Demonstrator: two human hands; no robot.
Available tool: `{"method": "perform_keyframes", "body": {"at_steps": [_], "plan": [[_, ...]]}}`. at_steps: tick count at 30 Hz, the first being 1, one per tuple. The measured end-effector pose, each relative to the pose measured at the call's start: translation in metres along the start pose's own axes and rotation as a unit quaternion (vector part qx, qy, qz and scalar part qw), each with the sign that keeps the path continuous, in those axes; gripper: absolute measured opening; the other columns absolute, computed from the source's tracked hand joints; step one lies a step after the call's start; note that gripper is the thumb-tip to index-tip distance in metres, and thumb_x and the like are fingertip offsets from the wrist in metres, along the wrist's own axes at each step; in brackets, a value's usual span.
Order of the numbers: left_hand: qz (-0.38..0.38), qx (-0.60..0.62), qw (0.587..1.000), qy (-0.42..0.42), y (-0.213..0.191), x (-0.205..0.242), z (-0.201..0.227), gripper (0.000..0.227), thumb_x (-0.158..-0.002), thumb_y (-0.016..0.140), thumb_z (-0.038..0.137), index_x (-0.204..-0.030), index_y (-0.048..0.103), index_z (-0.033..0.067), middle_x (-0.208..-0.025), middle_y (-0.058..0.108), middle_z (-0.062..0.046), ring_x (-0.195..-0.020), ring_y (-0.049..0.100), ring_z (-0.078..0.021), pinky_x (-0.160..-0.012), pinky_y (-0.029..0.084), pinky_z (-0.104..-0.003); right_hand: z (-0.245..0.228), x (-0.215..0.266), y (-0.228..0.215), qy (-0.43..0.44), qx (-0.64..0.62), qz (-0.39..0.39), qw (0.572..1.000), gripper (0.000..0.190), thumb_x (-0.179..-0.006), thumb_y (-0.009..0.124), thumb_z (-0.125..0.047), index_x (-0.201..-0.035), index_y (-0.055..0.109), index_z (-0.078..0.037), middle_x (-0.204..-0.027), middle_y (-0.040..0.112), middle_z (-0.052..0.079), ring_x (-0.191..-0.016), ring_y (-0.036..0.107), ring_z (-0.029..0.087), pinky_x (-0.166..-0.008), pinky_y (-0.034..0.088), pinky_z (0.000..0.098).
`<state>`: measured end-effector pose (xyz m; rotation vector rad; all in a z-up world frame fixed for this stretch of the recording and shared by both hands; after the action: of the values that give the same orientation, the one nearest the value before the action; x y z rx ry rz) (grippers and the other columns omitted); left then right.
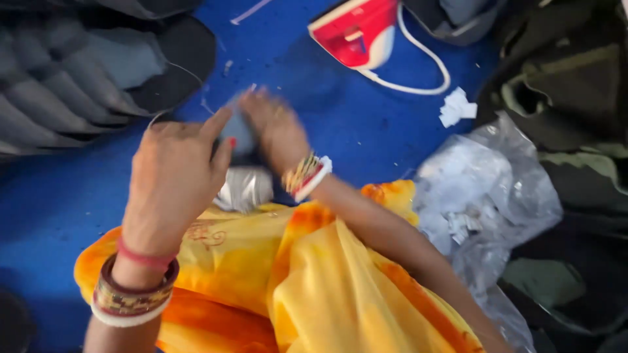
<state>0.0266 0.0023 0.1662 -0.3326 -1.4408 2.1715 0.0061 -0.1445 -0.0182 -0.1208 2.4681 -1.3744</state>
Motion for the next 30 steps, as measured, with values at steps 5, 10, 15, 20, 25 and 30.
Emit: {"method": "perform_keyframes", "body": {"at_steps": [5,10,15,20,25,30], "plan": [[0.032,-0.255,0.963,0.083,0.144,0.000,-0.008,0.052,-0.098,0.054,0.036,-0.146,0.060,0.0170,-0.154,0.052,-0.014,-0.137,0.048,-0.0340,-0.109,0.037,-0.049,0.071,0.008,-0.091,0.062,0.084,0.142,0.984,0.063,-0.080,0.057,0.007,-0.141,0.054,-0.007,-0.141,0.060,0.016,-0.129,0.060,0.034,-0.106,0.048,0.0426],[0.036,-0.162,0.985,0.048,0.172,-0.009,-0.014,0.053,-0.096,0.056,0.031,-0.148,0.060,0.0211,-0.159,0.047,-0.009,-0.135,0.040,-0.0408,-0.104,0.033,-0.060,0.072,0.143,-0.216,0.288,0.032,0.076,0.954,0.024,-0.089,0.067,-0.001,-0.111,0.072,-0.009,-0.096,0.069,0.011,-0.080,0.070,0.025,-0.069,0.055,0.0360],[0.046,-0.129,0.989,0.060,0.165,-0.008,-0.016,0.052,-0.097,0.058,0.030,-0.148,0.060,0.0220,-0.160,0.046,-0.009,-0.135,0.041,-0.0419,-0.105,0.033,-0.060,0.096,0.270,-0.235,0.501,0.121,-0.216,0.829,0.011,-0.090,0.076,-0.021,-0.097,0.078,-0.014,-0.087,0.075,0.012,-0.078,0.072,0.031,-0.073,0.056,0.0432],[0.039,-0.112,0.992,0.048,0.164,-0.001,-0.017,0.051,-0.096,0.060,0.029,-0.145,0.061,0.0210,-0.158,0.048,-0.009,-0.135,0.041,-0.0414,-0.105,0.033,-0.060,0.102,0.303,-0.191,0.340,0.245,0.027,0.908,0.024,-0.081,0.079,-0.013,-0.103,0.074,-0.005,-0.108,0.063,0.013,-0.093,0.067,0.036,-0.079,0.055,0.0463],[0.040,-0.095,0.994,0.044,0.161,-0.007,-0.017,0.049,-0.094,0.060,0.028,-0.143,0.063,0.0207,-0.153,0.050,-0.011,-0.134,0.041,-0.0418,-0.104,0.033,-0.061,0.109,0.309,-0.208,0.370,0.197,0.023,0.908,0.012,-0.086,0.079,-0.010,-0.096,0.073,-0.005,-0.100,0.067,0.014,-0.087,0.068,0.035,-0.077,0.054,0.0431],[0.052,-0.104,0.992,0.040,0.160,-0.015,-0.015,0.049,-0.092,0.062,0.030,-0.140,0.063,0.0219,-0.150,0.052,-0.011,-0.132,0.042,-0.0408,-0.103,0.034,-0.061,0.097,0.270,-0.256,0.549,0.025,-0.005,0.835,0.015,-0.096,0.076,-0.016,-0.108,0.074,-0.007,-0.092,0.074,0.011,-0.079,0.073,0.025,-0.071,0.054,0.0357]]}}
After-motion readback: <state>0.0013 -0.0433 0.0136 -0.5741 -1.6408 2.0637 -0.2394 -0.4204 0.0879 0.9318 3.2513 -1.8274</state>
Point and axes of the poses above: each hand's wrist, its own x-axis away from the middle knuckle, its own y-axis out of the palm, z = x × y, the point moved 2 cm from there along -x, towards the middle knuckle
